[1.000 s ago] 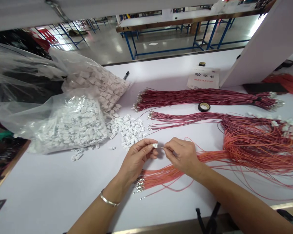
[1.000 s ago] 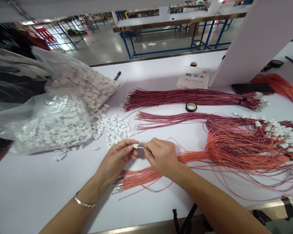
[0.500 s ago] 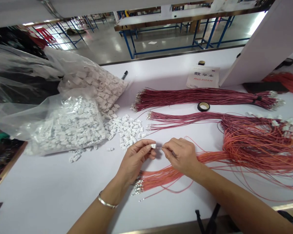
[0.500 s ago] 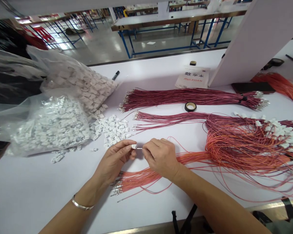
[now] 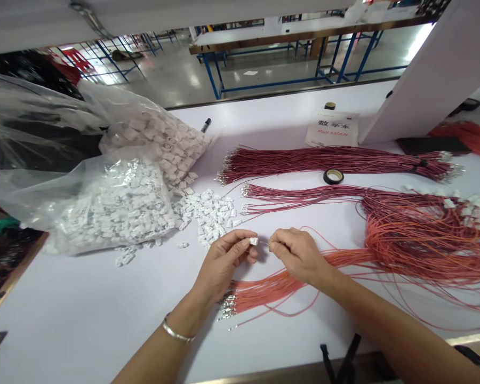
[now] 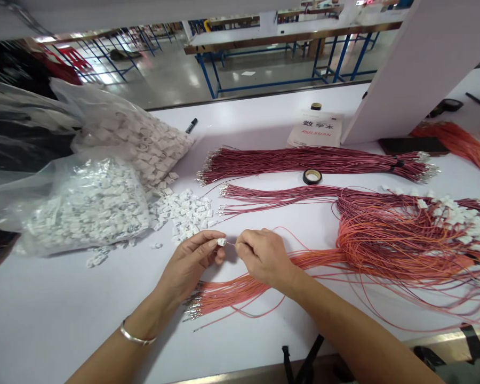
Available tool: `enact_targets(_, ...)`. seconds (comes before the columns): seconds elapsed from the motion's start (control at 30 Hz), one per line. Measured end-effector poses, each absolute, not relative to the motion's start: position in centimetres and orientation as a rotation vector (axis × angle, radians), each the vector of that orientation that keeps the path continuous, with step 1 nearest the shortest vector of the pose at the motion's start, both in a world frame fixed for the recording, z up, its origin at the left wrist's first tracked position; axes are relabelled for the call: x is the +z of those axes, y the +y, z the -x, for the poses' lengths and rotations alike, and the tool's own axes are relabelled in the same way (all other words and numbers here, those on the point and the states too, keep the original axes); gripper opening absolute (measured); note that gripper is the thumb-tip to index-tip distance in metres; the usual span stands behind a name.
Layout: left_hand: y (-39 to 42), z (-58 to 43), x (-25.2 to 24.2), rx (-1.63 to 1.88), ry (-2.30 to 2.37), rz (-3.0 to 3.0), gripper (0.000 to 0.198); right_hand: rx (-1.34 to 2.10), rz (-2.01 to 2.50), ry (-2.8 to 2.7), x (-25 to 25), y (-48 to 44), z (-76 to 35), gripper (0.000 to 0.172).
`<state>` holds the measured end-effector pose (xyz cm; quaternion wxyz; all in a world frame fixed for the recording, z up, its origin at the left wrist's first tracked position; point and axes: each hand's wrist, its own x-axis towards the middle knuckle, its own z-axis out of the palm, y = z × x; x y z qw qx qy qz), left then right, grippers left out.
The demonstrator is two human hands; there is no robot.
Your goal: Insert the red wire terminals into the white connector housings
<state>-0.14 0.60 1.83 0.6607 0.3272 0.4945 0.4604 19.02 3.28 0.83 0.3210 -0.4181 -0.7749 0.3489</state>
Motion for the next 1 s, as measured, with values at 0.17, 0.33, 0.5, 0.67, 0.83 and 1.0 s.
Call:
enact_targets(0.17, 0.6, -0.1, 2.1, 1.044, 1.110, -0.752, 0.024, 1.291, 1.202, -1.928, 1.6, 3.4, -19.1, 0.021)
enact_targets(0.33, 0.5, -0.1, 1.9, 1.026, 1.103, -0.779, 0.023, 1.476, 1.224, -1.848, 1.6, 3.5, -19.0, 0.021)
enact_targets(0.5, 0.3, 0.0, 1.7, 0.990, 1.105, -0.847, 0.023, 1.494, 1.202, -1.822, 1.6, 3.5, -18.9, 0.020)
enact_targets(0.67, 0.2, -0.1, 1.6, 0.988, 1.131, -0.887, 0.023, 1.485, 1.235, -1.833, 1.5, 3.6, -18.9, 0.018)
enact_targets(0.83, -0.1, -0.2, 1.2, 1.008, 1.197, -0.969, 0.020, 1.465, 1.275, -1.806, 1.2, 3.5, -18.7, 0.019)
enact_targets(1.0, -0.2, -0.5, 1.0, 1.036, 1.235, -0.874, 0.023, 1.470, 1.288, -1.800, 1.1, 3.4, -18.5, 0.017)
